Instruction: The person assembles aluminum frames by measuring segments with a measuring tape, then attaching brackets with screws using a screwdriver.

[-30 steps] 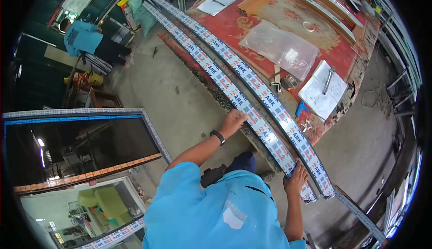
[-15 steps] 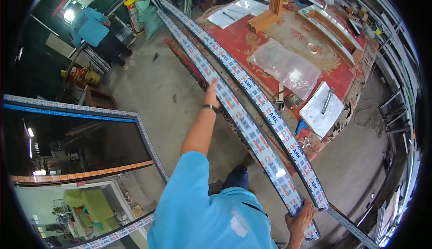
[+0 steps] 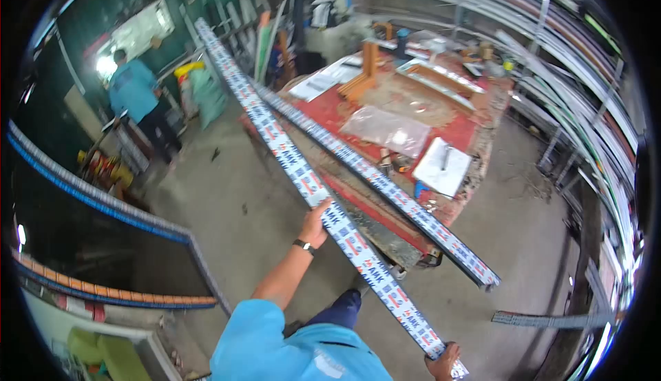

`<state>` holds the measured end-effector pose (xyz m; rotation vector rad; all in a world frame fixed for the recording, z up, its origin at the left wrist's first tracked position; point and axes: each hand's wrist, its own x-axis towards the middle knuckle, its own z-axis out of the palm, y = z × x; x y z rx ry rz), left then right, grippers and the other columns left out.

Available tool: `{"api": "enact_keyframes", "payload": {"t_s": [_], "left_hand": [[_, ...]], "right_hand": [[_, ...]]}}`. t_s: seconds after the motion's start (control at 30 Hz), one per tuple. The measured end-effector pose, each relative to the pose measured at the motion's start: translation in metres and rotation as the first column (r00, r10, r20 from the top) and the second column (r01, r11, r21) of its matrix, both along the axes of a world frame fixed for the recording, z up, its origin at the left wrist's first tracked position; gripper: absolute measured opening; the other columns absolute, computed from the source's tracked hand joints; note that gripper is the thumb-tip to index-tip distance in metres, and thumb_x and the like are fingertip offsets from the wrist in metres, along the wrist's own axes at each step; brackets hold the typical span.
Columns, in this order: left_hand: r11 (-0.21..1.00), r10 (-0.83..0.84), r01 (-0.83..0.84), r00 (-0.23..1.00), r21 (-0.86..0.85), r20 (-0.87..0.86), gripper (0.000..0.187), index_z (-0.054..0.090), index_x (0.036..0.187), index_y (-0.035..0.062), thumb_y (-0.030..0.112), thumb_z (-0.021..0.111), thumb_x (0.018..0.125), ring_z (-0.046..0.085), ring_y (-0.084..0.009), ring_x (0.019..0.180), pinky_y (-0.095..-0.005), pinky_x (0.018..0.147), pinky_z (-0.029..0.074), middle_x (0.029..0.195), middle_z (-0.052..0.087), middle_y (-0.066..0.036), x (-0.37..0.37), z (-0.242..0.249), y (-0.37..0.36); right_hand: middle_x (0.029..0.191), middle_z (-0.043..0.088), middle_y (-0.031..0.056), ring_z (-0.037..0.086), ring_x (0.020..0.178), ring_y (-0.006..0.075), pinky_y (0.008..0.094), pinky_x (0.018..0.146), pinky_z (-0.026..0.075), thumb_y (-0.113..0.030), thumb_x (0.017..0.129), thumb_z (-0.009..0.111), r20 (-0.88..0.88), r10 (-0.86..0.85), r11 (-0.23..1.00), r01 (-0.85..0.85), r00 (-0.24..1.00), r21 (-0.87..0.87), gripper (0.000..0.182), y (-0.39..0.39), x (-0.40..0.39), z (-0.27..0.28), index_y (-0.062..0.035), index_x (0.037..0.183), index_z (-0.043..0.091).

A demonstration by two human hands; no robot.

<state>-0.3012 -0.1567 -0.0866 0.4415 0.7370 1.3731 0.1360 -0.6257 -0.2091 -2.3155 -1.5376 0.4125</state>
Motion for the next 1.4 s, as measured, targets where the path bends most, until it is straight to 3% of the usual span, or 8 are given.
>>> {"api": "enact_keyframes", "payload": {"t_s": [0.4,0.57,0.63,0.73,1.0,1.17,1.27,1.4], "left_hand": [[0.882,-0.007,0.203,0.907,0.424,-0.42,0.042,0.058,0.125,0.0011,0.013,0.081,0.091,0.066,-0.0128,0.095,-0.0314,0.084,0.054,0.108,0.066,-0.002,0.04,0.195,-0.001],[0.757,-0.026,0.403,0.805,0.514,-0.592,0.033,0.068,0.117,-0.0003,0.015,0.079,0.09,0.067,-0.0134,0.095,-0.0326,0.085,0.054,0.106,0.071,-0.004,0.059,0.232,-0.009],[0.623,0.037,0.459,0.792,0.634,-0.61,0.031,0.07,0.111,-0.0018,0.016,0.081,0.088,0.069,-0.0119,0.087,-0.033,0.078,0.056,0.1,0.073,-0.005,0.066,0.244,-0.014],[0.479,0.228,0.583,0.639,0.656,-0.735,0.036,0.072,0.109,0.0019,0.023,0.085,0.083,0.07,-0.015,0.082,-0.0355,0.076,0.058,0.093,0.076,-0.008,0.061,0.231,-0.01],[0.476,0.233,0.769,0.357,0.426,-0.905,0.076,0.063,0.128,-0.0014,0.046,0.087,0.075,0.071,-0.0378,0.109,-0.0448,0.095,0.055,0.114,0.072,-0.026,0.074,0.206,-0.094],[0.339,0.155,0.917,0.168,0.212,-0.973,0.07,0.055,0.134,0.0062,0.033,0.083,0.077,0.07,-0.0427,0.098,-0.0515,0.085,0.055,0.104,0.072,-0.023,0.052,0.146,-0.144],[0.259,0.249,0.953,0.093,0.159,-0.964,0.062,0.054,0.133,0.0112,0.03,0.081,0.081,0.068,-0.0389,0.102,-0.0525,0.084,0.054,0.107,0.07,-0.015,0.019,0.1,-0.145],[0.284,0.375,0.958,-0.082,0.03,-0.923,0.062,0.057,0.131,0.0163,0.024,0.083,0.075,0.067,-0.0322,0.105,-0.0495,0.083,0.052,0.109,0.066,-0.007,-0.028,0.074,-0.103]], "right_hand": [[0.115,0.059,0.0241,0.06,0.107,0.0418,0.0524,0.092,0.05,-0.041,0.063,0.096,-0.246,-0.146,0.989,0.136,0.958,-0.06,0.089,0.034,-0.18,-0.079,0.0043,0.124,0.048],[0.148,0.047,0.031,0.043,0.143,0.0437,0.0492,0.119,0.038,-0.052,0.072,0.089,-0.372,0.306,0.942,-0.334,0.876,-0.013,0.11,0.116,-0.214,-0.128,0.008,0.148,0.037],[0.155,0.042,0.0274,0.042,0.147,0.0421,0.046,0.122,0.037,-0.039,0.08,0.089,-0.72,0.227,0.965,-0.254,0.656,0.074,0.106,0.157,-0.211,0.0,0.0026,0.157,0.029],[0.153,0.046,0.0193,0.048,0.142,0.0331,0.0459,0.116,0.043,-0.019,0.09,0.082,-0.902,0.233,0.946,0.13,0.363,0.296,0.082,0.197,-0.212,0.108,-0.0011,0.155,0.035],[0.159,0.04,0.0182,0.044,0.145,0.0328,0.0518,0.117,0.04,-0.043,0.106,0.055,-0.604,0.712,0.572,0.203,0.359,0.795,0.072,0.281,-0.118,0.269,-0.0026,0.161,0.03],[0.138,0.061,0.0167,0.059,0.126,0.0329,0.0532,0.106,0.049,-0.052,0.105,0.054,-0.767,0.565,0.478,0.638,0.303,0.604,0.06,0.245,-0.014,0.308,-0.0086,0.146,0.049],[0.14,0.053,0.0204,0.06,0.12,0.0353,0.0542,0.108,0.048,-0.048,0.101,0.066,-0.836,0.314,0.335,0.771,0.451,0.542,0.07,0.205,0.032,0.273,-0.0028,0.149,0.045],[0.111,0.065,0.0202,0.066,0.101,0.0327,0.0485,0.091,0.055,-0.041,0.097,0.072,-0.904,0.234,0.197,0.893,0.358,0.404,0.057,0.154,0.106,0.209,0.0011,0.133,0.057]]}}
